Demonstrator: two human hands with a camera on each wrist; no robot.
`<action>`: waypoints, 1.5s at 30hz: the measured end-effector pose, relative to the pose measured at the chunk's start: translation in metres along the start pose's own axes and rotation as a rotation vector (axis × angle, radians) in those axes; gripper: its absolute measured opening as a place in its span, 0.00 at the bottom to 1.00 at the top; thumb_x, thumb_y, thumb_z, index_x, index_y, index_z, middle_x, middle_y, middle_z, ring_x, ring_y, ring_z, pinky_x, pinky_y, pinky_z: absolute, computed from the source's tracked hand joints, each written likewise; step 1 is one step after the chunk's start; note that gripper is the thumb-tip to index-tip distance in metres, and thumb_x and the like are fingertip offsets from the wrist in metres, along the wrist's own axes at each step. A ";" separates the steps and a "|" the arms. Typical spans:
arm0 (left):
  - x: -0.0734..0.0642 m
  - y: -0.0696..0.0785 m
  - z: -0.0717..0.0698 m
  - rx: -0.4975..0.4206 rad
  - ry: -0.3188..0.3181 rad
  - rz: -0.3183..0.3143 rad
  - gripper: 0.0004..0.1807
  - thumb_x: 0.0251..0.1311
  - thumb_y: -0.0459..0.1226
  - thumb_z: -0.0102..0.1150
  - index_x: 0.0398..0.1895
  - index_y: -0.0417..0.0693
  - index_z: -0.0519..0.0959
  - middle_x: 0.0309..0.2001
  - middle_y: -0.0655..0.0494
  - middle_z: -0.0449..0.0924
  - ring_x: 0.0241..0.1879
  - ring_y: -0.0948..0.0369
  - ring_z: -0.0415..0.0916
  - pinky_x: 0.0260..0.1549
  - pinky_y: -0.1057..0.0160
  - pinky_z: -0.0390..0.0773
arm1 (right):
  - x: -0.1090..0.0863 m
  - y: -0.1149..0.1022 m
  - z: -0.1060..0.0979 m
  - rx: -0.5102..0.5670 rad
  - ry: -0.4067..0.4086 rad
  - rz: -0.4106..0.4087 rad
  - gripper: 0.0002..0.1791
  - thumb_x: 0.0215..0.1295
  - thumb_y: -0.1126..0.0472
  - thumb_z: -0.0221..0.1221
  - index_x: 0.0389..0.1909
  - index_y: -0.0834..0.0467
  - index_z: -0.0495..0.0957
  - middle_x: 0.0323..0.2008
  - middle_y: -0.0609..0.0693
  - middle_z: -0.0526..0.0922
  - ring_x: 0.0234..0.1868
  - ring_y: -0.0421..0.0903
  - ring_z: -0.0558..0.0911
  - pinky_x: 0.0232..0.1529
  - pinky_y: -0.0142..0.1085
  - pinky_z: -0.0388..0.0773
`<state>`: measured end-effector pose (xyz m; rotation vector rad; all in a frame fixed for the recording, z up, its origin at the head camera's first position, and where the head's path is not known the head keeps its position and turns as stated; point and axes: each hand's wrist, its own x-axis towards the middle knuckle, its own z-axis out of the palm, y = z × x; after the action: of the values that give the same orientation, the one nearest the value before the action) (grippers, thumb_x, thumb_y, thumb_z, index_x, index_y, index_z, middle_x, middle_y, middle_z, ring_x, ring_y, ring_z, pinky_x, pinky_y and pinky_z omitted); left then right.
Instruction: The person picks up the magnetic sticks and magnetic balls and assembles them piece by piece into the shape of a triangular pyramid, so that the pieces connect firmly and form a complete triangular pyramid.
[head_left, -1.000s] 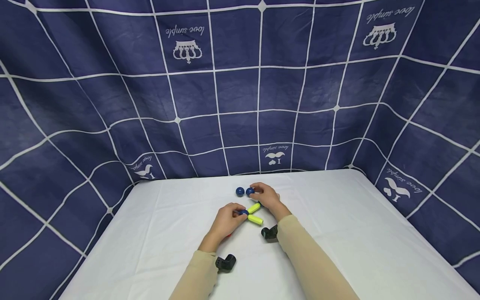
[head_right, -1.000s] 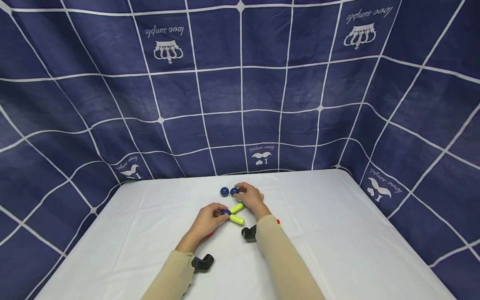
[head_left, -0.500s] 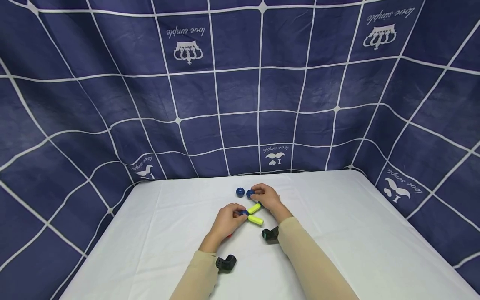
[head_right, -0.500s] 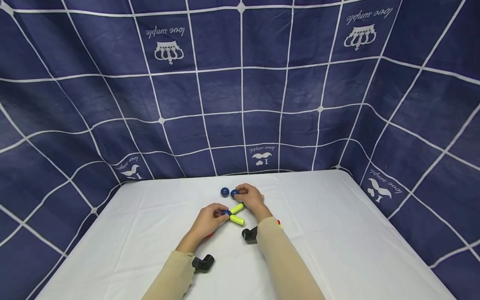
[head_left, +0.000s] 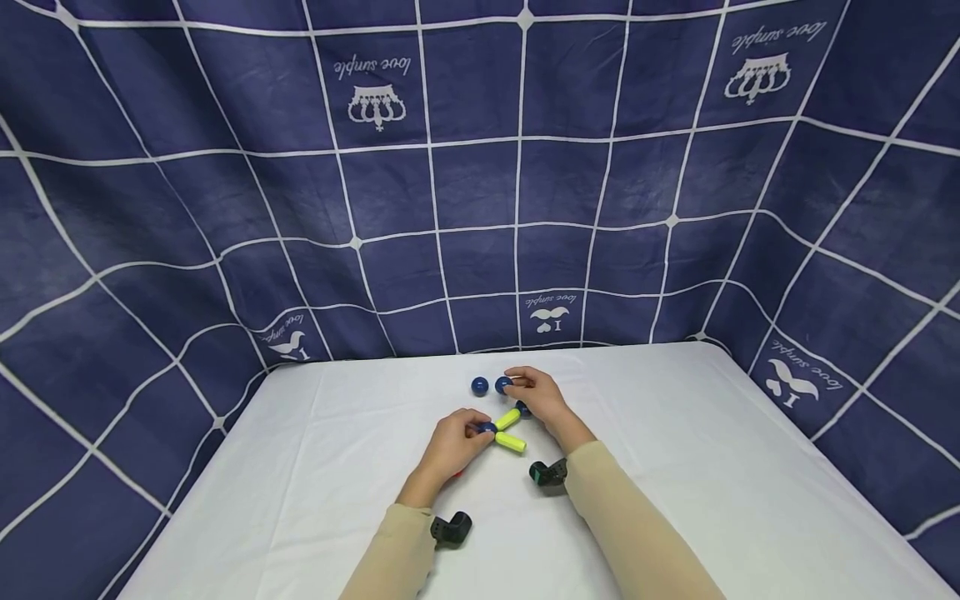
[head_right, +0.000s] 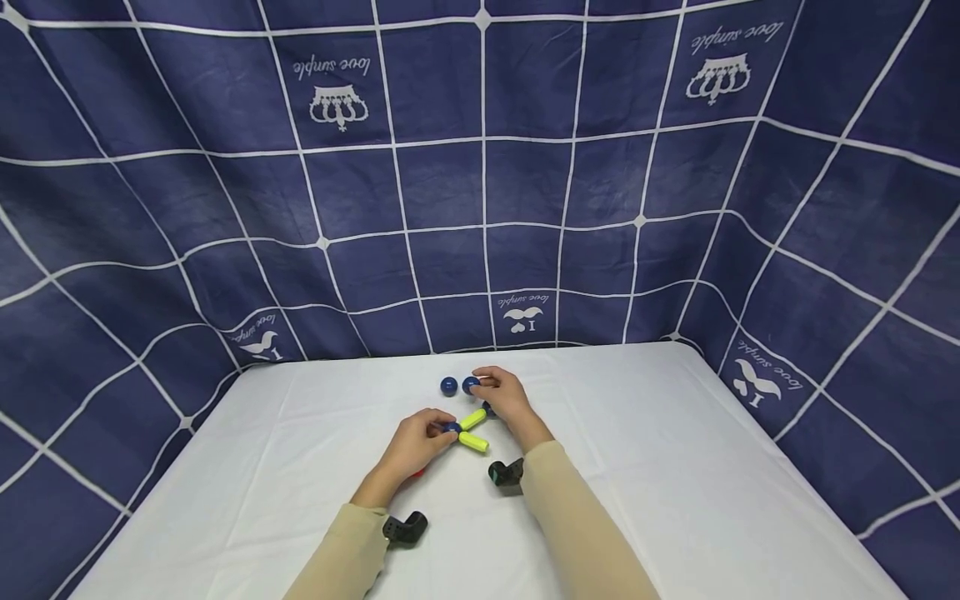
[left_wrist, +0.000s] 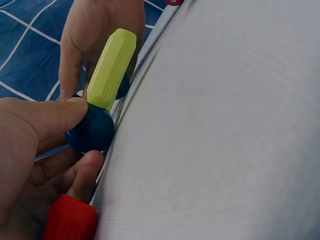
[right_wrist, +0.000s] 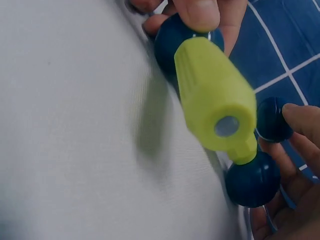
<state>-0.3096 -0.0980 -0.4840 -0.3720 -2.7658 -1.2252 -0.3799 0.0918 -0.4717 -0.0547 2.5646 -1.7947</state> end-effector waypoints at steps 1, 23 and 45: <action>0.000 0.000 0.000 0.000 -0.001 -0.002 0.12 0.60 0.40 0.69 0.46 0.50 0.85 0.37 0.58 0.81 0.32 0.65 0.72 0.33 0.67 0.73 | -0.002 -0.001 -0.001 -0.007 -0.006 -0.011 0.17 0.64 0.58 0.66 0.54 0.49 0.82 0.49 0.51 0.84 0.49 0.47 0.80 0.49 0.37 0.77; -0.001 -0.001 0.000 0.024 0.004 0.007 0.12 0.59 0.40 0.69 0.46 0.50 0.85 0.35 0.59 0.79 0.32 0.65 0.71 0.32 0.68 0.72 | -0.046 -0.016 -0.036 0.024 -0.028 -0.042 0.17 0.65 0.53 0.66 0.54 0.47 0.81 0.46 0.48 0.84 0.45 0.45 0.79 0.50 0.37 0.74; -0.002 0.000 0.002 0.012 0.011 -0.005 0.13 0.60 0.40 0.69 0.47 0.50 0.85 0.35 0.60 0.79 0.32 0.65 0.71 0.33 0.68 0.71 | -0.065 0.022 -0.057 -0.045 -0.155 -0.070 0.15 0.64 0.56 0.66 0.51 0.51 0.82 0.45 0.52 0.84 0.36 0.47 0.82 0.36 0.36 0.81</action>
<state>-0.3081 -0.0967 -0.4859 -0.3567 -2.7649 -1.2070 -0.3172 0.1549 -0.4735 -0.2757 2.5240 -1.6805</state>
